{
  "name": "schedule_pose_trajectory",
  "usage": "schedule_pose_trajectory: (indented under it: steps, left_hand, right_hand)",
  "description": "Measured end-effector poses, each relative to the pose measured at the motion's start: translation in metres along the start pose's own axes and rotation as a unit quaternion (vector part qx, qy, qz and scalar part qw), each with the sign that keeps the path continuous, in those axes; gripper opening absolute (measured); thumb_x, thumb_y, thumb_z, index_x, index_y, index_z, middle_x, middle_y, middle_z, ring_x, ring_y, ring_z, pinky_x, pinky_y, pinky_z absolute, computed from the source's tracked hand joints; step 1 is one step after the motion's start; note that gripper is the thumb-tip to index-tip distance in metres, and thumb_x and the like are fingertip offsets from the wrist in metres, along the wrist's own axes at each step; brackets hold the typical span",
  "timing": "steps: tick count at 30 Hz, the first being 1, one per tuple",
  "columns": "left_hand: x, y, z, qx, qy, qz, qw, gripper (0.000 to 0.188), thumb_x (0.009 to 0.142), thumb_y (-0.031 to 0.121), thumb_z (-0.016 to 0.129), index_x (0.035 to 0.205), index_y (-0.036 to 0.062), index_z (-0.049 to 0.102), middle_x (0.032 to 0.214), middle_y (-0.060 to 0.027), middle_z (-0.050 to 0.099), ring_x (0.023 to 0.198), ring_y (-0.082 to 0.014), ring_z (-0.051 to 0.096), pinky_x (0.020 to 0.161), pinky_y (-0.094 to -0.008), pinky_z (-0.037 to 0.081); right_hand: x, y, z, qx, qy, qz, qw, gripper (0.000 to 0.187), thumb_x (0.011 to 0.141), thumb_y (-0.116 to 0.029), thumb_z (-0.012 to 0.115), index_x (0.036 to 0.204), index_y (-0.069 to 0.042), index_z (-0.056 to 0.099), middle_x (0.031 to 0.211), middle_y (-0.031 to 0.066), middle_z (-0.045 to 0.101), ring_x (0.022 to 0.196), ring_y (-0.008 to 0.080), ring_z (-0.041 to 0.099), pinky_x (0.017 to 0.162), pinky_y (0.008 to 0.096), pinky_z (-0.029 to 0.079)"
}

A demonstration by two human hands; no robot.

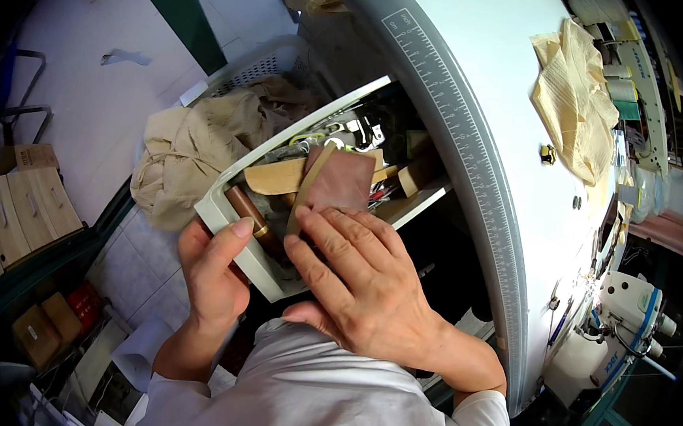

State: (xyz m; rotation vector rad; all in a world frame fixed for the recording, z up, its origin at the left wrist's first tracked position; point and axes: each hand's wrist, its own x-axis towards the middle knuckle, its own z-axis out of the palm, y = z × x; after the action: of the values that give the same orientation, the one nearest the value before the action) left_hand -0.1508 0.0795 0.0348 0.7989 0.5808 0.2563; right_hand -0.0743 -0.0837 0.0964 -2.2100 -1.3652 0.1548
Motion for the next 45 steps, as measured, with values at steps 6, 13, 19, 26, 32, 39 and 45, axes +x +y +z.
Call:
schedule_pose_trajectory:
  steps: [6, 13, 19, 26, 32, 39, 45]
  left_hand:
    - [0.003, -0.003, -0.014, 0.021, -0.035, -0.02, 0.999, 0.045, 0.087, 0.01, 0.058, 0.128, -0.006, 0.053, 0.118, -0.0145, 0.064, 0.107, -0.022, 0.063, 0.095, -0.035, 0.049]
    - [0.004, 0.0, -0.005, 0.009, -0.029, -0.007, 0.999, 0.04, 0.088, 0.009, 0.058, 0.124, -0.0083, 0.055, 0.114, -0.0147, 0.065, 0.102, -0.0203, 0.064, 0.091, -0.0335, 0.051]
    - [0.006, -0.001, -0.008, -0.001, -0.045, -0.011, 0.999, 0.039, 0.088, 0.008, 0.058, 0.123, -0.0089, 0.055, 0.114, -0.0155, 0.065, 0.1, -0.0194, 0.065, 0.09, -0.0333, 0.052]
    - [0.007, -0.003, -0.015, 0.014, -0.048, -0.01, 0.999, 0.045, 0.087, 0.012, 0.058, 0.127, -0.0089, 0.053, 0.118, -0.0169, 0.064, 0.104, -0.024, 0.066, 0.093, -0.0363, 0.052]
    - [0.006, -0.003, -0.011, 0.023, -0.013, 0.0, 1.0, 0.043, 0.087, 0.01, 0.058, 0.126, -0.006, 0.053, 0.114, -0.0156, 0.065, 0.1, -0.0243, 0.066, 0.086, -0.0371, 0.055]
    - [0.005, -0.009, -0.015, 0.022, 0.066, -0.012, 0.997, 0.045, 0.087, 0.011, 0.058, 0.128, -0.0038, 0.05, 0.116, -0.0153, 0.06, 0.091, -0.0231, 0.064, 0.071, -0.0386, 0.057]
    - [0.007, -0.01, -0.018, 0.108, 0.043, 0.001, 0.993, 0.054, 0.09, 0.024, 0.062, 0.134, -0.0041, 0.048, 0.124, -0.0159, 0.057, 0.111, -0.0259, 0.059, 0.093, -0.0391, 0.049]
  right_hand:
    - [-0.016, 0.016, -0.015, -0.108, 0.051, 0.039, 0.992, 0.046, 0.088, -0.041, 0.065, 0.102, 0.003, 0.066, 0.105, 0.0154, 0.066, 0.099, 0.033, 0.063, 0.093, 0.0473, 0.047]
    - [-0.007, 0.01, 0.002, -0.061, 0.0, 0.039, 0.997, 0.048, 0.082, -0.04, 0.069, 0.103, 0.003, 0.066, 0.108, 0.0145, 0.066, 0.104, 0.0297, 0.06, 0.102, 0.0479, 0.042]
    - [-0.014, 0.022, -0.017, -0.07, 0.051, 0.029, 0.996, 0.035, 0.081, -0.029, 0.074, 0.097, 0.002, 0.066, 0.104, 0.0124, 0.066, 0.098, 0.0296, 0.062, 0.09, 0.0454, 0.048]
    - [-0.023, 0.032, -0.03, -0.108, 0.108, 0.06, 0.986, 0.026, 0.076, -0.012, 0.076, 0.096, 0.002, 0.067, 0.102, 0.0127, 0.068, 0.092, 0.0297, 0.064, 0.079, 0.0392, 0.051]
    - [-0.025, 0.033, -0.026, -0.094, 0.122, 0.079, 0.985, 0.023, 0.076, -0.004, 0.074, 0.098, 0.001, 0.068, 0.103, 0.0137, 0.07, 0.092, 0.0322, 0.065, 0.079, 0.0388, 0.053]
    - [-0.057, 0.047, -0.074, -0.171, 0.198, 0.096, 0.96, 0.029, 0.071, 0.0, 0.076, 0.099, 0.0, 0.066, 0.102, 0.0119, 0.067, 0.085, 0.0271, 0.064, 0.071, 0.0366, 0.051]
    - [-0.128, 0.052, -0.116, -0.251, 0.274, 0.233, 0.899, 0.021, 0.074, 0.005, 0.073, 0.093, -0.001, 0.068, 0.089, 0.0112, 0.068, 0.075, 0.0258, 0.064, 0.064, 0.0339, 0.05]
